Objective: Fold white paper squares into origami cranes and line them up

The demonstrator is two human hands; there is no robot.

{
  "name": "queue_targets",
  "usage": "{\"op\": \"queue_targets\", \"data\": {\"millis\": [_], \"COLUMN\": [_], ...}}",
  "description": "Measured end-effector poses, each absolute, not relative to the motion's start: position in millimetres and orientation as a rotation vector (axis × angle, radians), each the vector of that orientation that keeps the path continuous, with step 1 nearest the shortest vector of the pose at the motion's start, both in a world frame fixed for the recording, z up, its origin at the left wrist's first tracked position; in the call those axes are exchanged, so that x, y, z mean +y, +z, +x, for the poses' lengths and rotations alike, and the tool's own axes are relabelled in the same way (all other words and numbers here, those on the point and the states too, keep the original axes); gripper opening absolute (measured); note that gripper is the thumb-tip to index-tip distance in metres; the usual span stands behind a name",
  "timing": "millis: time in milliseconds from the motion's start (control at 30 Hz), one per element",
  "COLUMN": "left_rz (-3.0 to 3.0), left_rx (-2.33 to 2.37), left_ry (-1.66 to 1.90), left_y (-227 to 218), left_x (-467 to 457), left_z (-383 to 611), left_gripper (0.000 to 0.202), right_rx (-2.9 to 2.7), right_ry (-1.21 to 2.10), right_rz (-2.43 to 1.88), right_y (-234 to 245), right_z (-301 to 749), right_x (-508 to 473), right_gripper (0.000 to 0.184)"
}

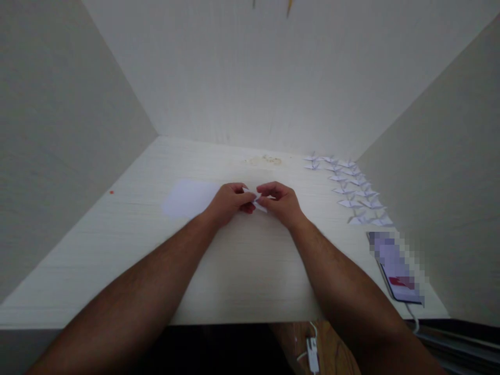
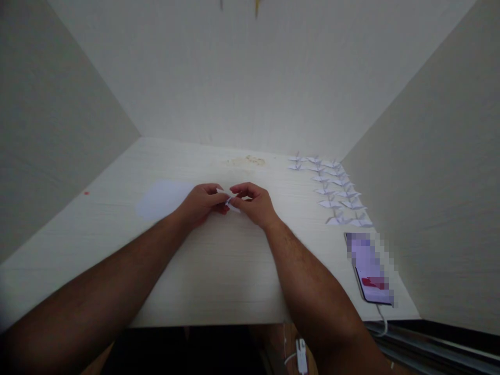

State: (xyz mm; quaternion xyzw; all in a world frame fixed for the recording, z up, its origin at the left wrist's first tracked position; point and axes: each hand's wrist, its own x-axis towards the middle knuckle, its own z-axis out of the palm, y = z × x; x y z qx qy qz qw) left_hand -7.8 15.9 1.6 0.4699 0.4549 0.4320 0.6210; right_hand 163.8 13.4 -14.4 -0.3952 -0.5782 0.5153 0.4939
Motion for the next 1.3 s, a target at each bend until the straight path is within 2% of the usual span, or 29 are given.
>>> {"op": "queue_targets", "data": {"millis": [133, 233, 400, 533, 1033, 1300], "left_rz": [1.197, 1.304, 1.487, 1.442, 1.120, 0.978], "left_rx": [1.081, 1.039, 0.936, 1.044, 0.951, 0.774], "left_ry": [0.997, 1.129, 1.274, 1.296, 1.301, 1.347], "left_y": [-0.3, -1.9, -6.5, -5.6, -0.2, -7.4], "left_x": [16.9, 17.4, 17.0, 14.9, 9.6, 11.2], "left_z": [-8.0, -7.9, -6.6, -4.0, -1.8, 1.8], "left_gripper": [0.023, 0.038, 0.024, 0.015, 0.026, 0.020], "right_rx": [-1.480, -1.428, -1.303, -1.265, -0.970, -0.967], "right_ry": [1.162, 1.068, 1.070, 1.141, 1.408, 1.426], "right_rz": [-1.056, -1.088, -1.094, -1.098, -0.853, -0.824], "right_y": [-17.0, -19.2, -18.2, -16.3, -14.3, -13.6], "right_z": [161.9, 161.3, 161.2, 160.3, 162.2, 161.1], "right_x": [12.3, 13.4, 15.0, 14.4, 14.4, 13.9], "right_gripper": [0.019, 0.016, 0.015, 0.017, 0.022, 0.025]}}
